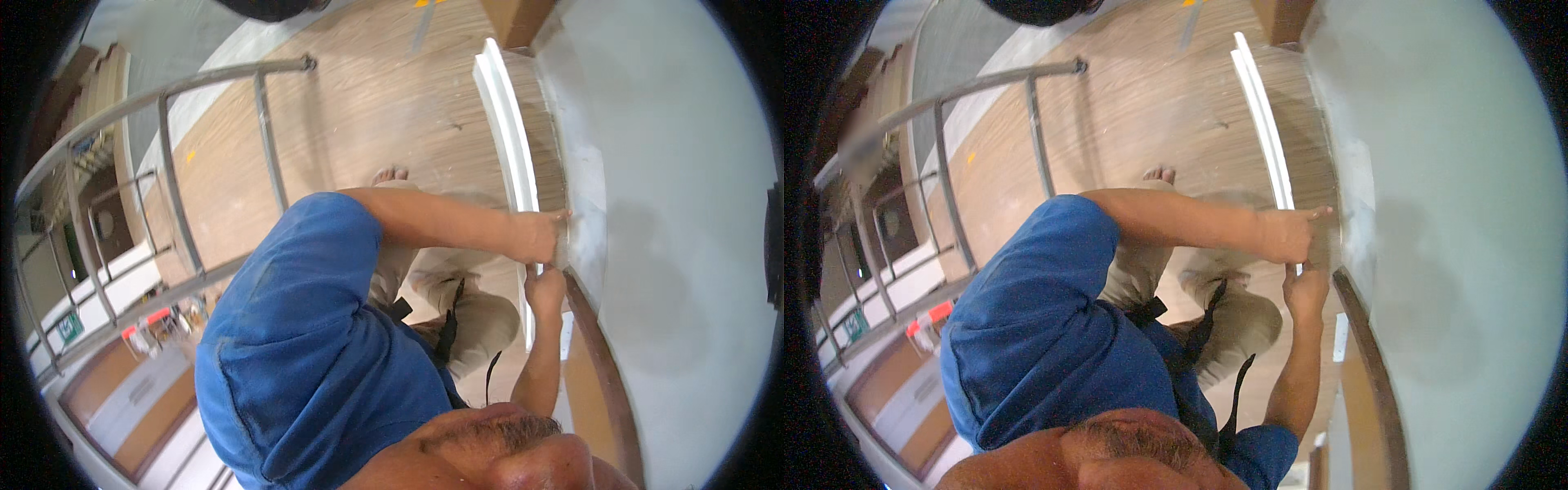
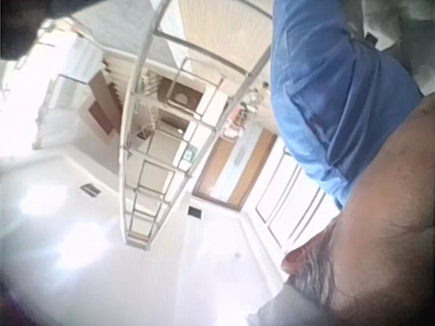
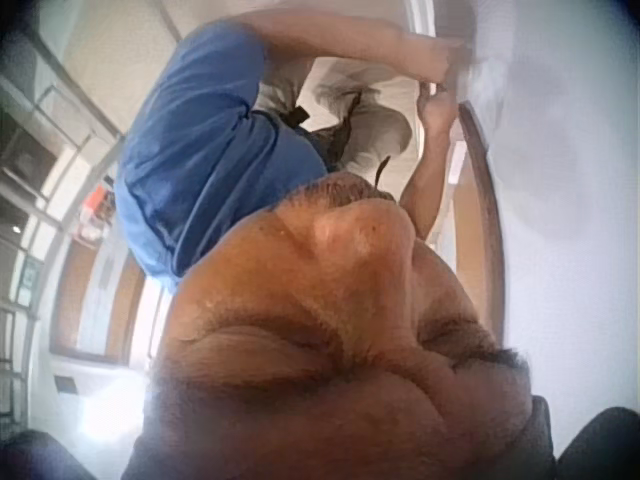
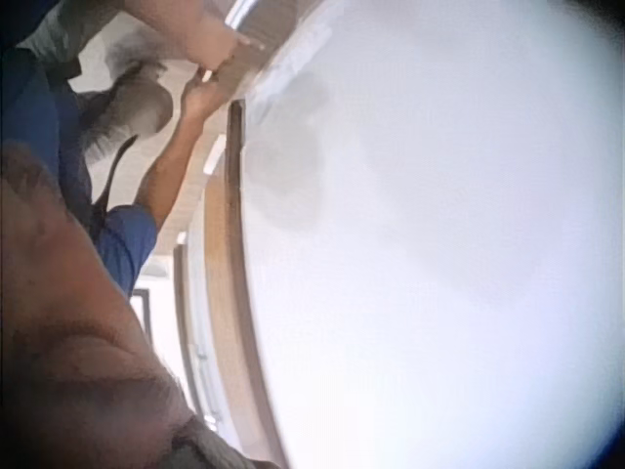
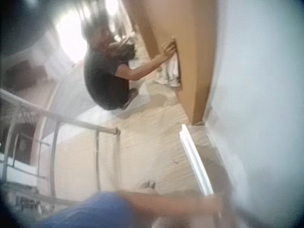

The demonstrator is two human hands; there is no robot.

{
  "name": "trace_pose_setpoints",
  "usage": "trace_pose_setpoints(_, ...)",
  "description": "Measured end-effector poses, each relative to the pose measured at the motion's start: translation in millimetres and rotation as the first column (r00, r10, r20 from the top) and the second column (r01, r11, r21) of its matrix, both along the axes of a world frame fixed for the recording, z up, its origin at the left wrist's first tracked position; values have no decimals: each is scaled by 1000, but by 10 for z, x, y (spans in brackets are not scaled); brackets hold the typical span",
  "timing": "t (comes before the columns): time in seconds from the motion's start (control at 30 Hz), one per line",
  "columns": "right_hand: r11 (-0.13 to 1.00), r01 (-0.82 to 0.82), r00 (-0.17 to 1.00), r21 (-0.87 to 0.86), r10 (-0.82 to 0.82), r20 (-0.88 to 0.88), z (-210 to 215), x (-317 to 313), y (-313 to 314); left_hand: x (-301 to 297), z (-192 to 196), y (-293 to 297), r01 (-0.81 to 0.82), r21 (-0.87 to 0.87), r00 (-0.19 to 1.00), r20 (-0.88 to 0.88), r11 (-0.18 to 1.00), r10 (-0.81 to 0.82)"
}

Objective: The person fits a white skirting board into a corner, removes it, and then measures and marks it on the floor using a tape measure and marker. The person handles the skirting board, tape measure, and marker.

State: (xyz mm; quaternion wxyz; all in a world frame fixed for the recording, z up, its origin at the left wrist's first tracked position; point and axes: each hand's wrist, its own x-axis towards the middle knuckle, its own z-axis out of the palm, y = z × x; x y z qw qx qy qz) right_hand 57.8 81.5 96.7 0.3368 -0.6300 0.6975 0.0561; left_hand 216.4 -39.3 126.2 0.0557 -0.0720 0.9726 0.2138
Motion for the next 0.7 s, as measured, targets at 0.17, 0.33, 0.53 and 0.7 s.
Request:
trace_pose_setpoints(0.17, 997, -54, 997, 54, 51, 60, 419, -120, 493, 352, 336, 795, -492, 132, 762, -413, 861, 499)
trace_pose_setpoints(0.33, 975, -62, 993, 215, 39, 109, 1266, -108, 878, 1507, 1245, 1609, -809, 491, 429, 119, 323, 895)
trace_pose_setpoints(0.53, 897, -319, 947, 307, 312, 75, 2175, -100, 1141, 2471, 2556, 4205, -913, 47, -336, 477, -405, 812)
trace_pose_setpoints(0.7, 800, -483, 864, 356, 501, 48, 1758, -637, 1646, 2220, 3013, 6214, -730, -135, -517, 750, -670, 412)
